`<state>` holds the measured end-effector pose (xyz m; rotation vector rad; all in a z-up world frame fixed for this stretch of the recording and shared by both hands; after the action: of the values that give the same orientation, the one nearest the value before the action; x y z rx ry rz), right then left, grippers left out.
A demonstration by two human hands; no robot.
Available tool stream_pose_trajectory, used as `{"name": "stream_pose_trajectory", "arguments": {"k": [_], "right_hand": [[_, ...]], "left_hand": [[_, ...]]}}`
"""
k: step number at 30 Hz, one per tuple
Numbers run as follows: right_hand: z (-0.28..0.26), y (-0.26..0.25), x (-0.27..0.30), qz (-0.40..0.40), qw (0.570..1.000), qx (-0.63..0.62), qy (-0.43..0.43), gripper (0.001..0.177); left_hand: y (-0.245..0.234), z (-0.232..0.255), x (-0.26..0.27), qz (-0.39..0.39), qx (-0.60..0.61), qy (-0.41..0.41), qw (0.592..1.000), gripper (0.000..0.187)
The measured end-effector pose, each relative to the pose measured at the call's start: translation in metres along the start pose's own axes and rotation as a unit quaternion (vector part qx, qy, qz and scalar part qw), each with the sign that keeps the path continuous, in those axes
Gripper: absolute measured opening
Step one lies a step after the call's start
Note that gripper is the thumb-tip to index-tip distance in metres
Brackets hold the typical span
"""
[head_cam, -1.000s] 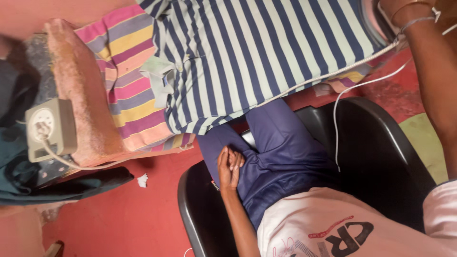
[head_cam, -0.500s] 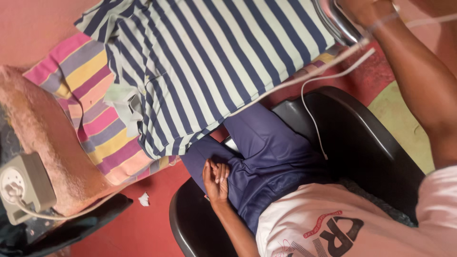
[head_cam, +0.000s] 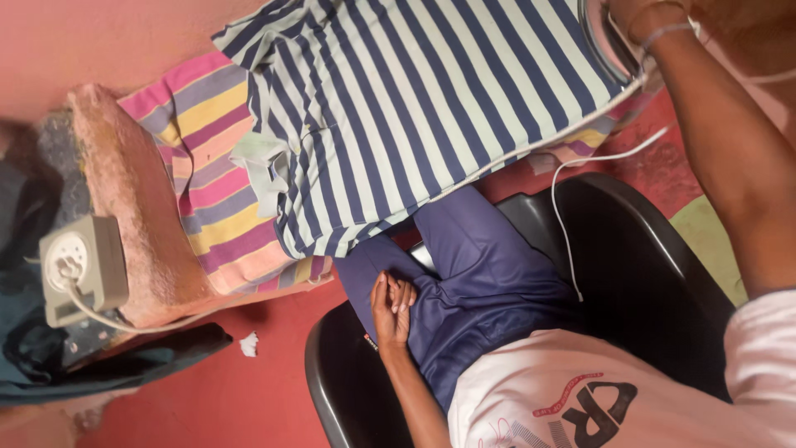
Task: The person irons a striped shirt laid on a small table using an electric iron. They repeatedly move the iron back and forth over the fabric while holding it in place with the other hand.
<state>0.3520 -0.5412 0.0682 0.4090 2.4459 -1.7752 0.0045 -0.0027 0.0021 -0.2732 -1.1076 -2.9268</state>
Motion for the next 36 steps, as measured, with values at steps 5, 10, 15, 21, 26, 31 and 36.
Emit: {"name": "stream_pose_trajectory", "arguments": {"k": [5, 10, 15, 21, 26, 31, 36], "right_hand": [[-0.020, -0.036, 0.048, 0.007, 0.997, 0.015, -0.079, 0.059], [-0.099, -0.068, 0.099, -0.146, 0.985, -0.029, -0.091, 0.051], [-0.180, -0.047, 0.113, -0.184, 0.949, -0.024, -0.253, 0.053], [-0.296, 0.003, 0.116, -0.215, 0.925, -0.027, -0.313, 0.052], [-0.405, 0.045, 0.142, -0.260, 0.885, -0.100, -0.375, 0.047], [-0.477, 0.056, 0.170, -0.218, 0.860, -0.140, -0.440, 0.041], [-0.465, 0.048, 0.174, -0.183, 0.869, -0.127, -0.441, 0.052]], "left_hand": [[-0.002, -0.002, -0.006, -0.013, -0.005, -0.002, 1.000, 0.033], [0.002, -0.002, -0.005, -0.020, -0.004, 0.005, 1.000, 0.034], [0.003, 0.001, -0.003, -0.011, -0.040, 0.005, 0.999, 0.036], [0.003, -0.001, -0.002, -0.011, -0.036, 0.002, 0.999, 0.033], [0.002, -0.002, -0.001, -0.004, -0.035, -0.012, 0.999, 0.033], [0.003, -0.003, -0.002, -0.002, -0.030, -0.007, 1.000, 0.032], [0.001, -0.006, -0.001, 0.003, -0.042, 0.007, 0.999, 0.034]]}}
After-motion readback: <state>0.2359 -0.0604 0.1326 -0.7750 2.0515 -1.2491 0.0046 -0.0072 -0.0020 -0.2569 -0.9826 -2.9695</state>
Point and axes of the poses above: each hand's wrist, its own x-axis away from the middle knuckle, its own y-axis out of the palm, z = x × y, the point moved 1 cm from there along -x, towards the middle knuckle, and after that the axes turned 10 degrees about -x, right-handed, at the moved point
